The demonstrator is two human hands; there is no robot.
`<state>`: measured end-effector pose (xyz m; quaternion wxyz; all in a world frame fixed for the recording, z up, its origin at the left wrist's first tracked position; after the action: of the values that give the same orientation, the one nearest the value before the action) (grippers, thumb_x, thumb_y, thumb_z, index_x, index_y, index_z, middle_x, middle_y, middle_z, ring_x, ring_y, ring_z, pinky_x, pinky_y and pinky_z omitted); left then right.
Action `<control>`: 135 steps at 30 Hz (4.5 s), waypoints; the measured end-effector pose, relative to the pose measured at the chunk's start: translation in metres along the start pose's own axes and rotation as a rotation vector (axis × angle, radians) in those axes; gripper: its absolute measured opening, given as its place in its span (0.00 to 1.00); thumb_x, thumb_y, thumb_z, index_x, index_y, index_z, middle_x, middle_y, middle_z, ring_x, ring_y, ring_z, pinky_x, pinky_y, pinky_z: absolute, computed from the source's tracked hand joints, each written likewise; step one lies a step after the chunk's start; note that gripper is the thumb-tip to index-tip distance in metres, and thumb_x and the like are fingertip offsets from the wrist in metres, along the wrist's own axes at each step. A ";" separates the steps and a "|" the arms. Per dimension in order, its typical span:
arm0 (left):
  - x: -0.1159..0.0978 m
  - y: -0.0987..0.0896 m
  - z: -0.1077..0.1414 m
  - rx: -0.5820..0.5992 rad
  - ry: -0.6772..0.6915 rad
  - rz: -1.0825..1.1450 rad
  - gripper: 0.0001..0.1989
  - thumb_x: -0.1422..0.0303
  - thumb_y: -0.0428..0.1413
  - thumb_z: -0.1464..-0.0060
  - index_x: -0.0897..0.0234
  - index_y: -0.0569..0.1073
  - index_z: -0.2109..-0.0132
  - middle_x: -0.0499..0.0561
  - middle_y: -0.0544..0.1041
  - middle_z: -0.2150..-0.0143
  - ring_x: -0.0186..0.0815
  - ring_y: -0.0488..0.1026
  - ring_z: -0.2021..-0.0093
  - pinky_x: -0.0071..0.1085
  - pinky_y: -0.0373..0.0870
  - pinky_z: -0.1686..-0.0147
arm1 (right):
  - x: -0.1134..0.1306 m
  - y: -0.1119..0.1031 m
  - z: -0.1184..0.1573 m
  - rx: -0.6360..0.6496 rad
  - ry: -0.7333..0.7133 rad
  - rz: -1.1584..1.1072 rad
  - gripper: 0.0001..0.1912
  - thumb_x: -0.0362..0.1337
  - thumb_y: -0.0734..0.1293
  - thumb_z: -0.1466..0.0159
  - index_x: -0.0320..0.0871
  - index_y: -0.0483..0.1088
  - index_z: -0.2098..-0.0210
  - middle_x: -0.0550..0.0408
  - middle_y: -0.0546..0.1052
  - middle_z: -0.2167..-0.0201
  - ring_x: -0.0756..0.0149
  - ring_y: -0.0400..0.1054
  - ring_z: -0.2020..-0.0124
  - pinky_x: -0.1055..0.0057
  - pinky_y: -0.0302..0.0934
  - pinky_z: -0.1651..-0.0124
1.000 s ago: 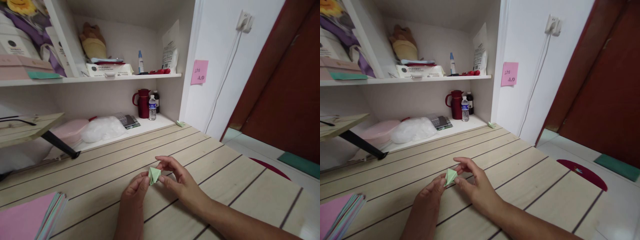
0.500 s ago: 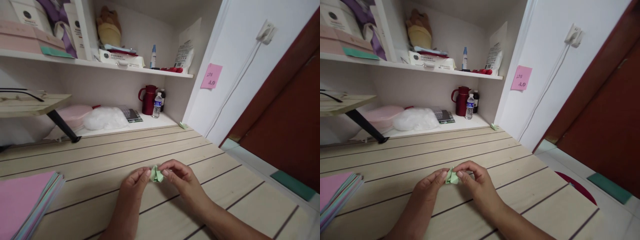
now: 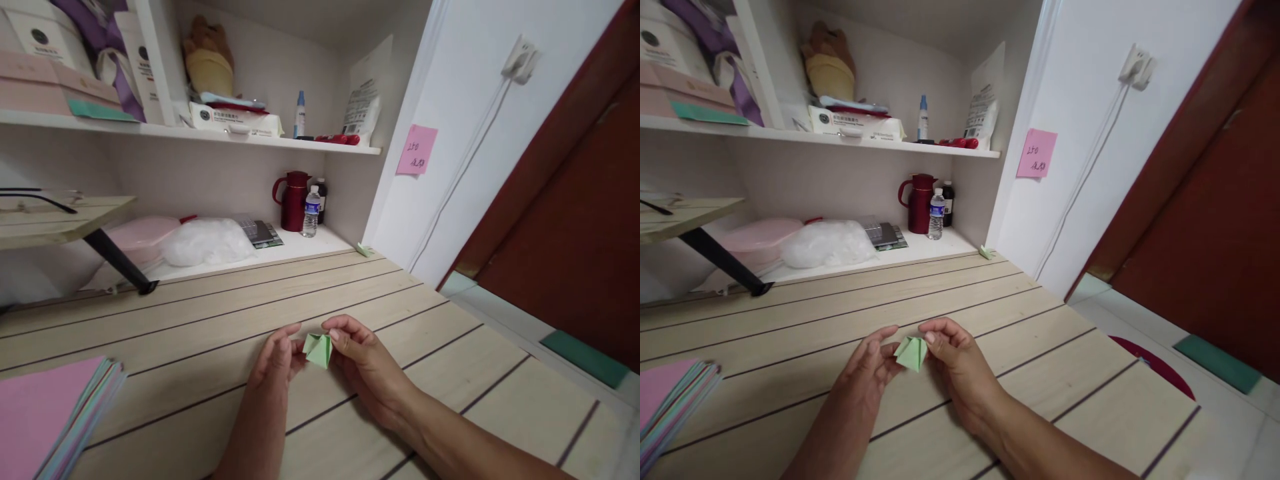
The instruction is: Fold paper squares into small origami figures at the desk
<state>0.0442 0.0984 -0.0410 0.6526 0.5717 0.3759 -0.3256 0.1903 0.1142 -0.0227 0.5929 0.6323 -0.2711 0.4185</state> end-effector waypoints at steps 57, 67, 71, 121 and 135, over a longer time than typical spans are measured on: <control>-0.002 0.007 0.027 -0.160 0.313 -0.567 0.16 0.52 0.62 0.55 0.59 0.75 0.68 0.48 0.78 0.69 0.36 0.74 0.64 0.27 0.67 0.59 | 0.024 0.012 0.023 0.144 -0.672 0.894 0.28 0.18 0.59 0.46 0.47 0.68 0.50 0.54 0.73 0.53 0.66 0.68 0.52 0.70 0.64 0.50; -0.002 0.008 0.028 -0.178 0.334 -0.575 0.15 0.53 0.62 0.54 0.60 0.75 0.68 0.48 0.79 0.69 0.37 0.75 0.65 0.28 0.68 0.60 | 0.028 0.010 0.024 0.140 -0.627 1.006 0.18 0.19 0.60 0.44 0.46 0.71 0.63 0.52 0.68 0.50 0.64 0.67 0.49 0.71 0.65 0.54; -0.003 0.007 0.028 -0.198 0.357 -0.590 0.15 0.53 0.63 0.55 0.60 0.76 0.69 0.49 0.79 0.69 0.37 0.75 0.66 0.28 0.69 0.62 | 0.029 0.007 0.023 0.147 -0.622 1.089 0.17 0.22 0.61 0.43 0.48 0.71 0.62 0.53 0.68 0.48 0.64 0.69 0.53 0.70 0.66 0.55; -0.004 0.006 0.024 -0.114 0.255 -0.535 0.12 0.60 0.63 0.55 0.62 0.73 0.68 0.50 0.77 0.69 0.36 0.76 0.66 0.27 0.73 0.64 | 0.039 0.002 0.022 0.183 -0.581 1.168 0.10 0.27 0.65 0.38 0.45 0.77 0.63 0.53 0.78 0.61 0.66 0.73 0.60 0.69 0.67 0.56; -0.004 0.003 0.030 -0.075 0.206 -0.687 0.10 0.60 0.62 0.53 0.61 0.74 0.68 0.50 0.79 0.70 0.36 0.77 0.67 0.26 0.71 0.66 | 0.040 0.005 0.024 0.177 -0.674 1.345 0.09 0.28 0.67 0.39 0.47 0.76 0.63 0.56 0.80 0.61 0.64 0.73 0.60 0.66 0.63 0.54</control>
<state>0.0480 0.0694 -0.0339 0.4844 0.4173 0.6216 -0.4525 0.2115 0.0957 0.0154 0.0419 0.4697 -0.7304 0.4941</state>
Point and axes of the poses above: each hand's wrist, its own z-axis away from the middle knuckle, its own y-axis out of the palm, x = y × z, the point moved 1 cm from there along -z, towards the middle knuckle
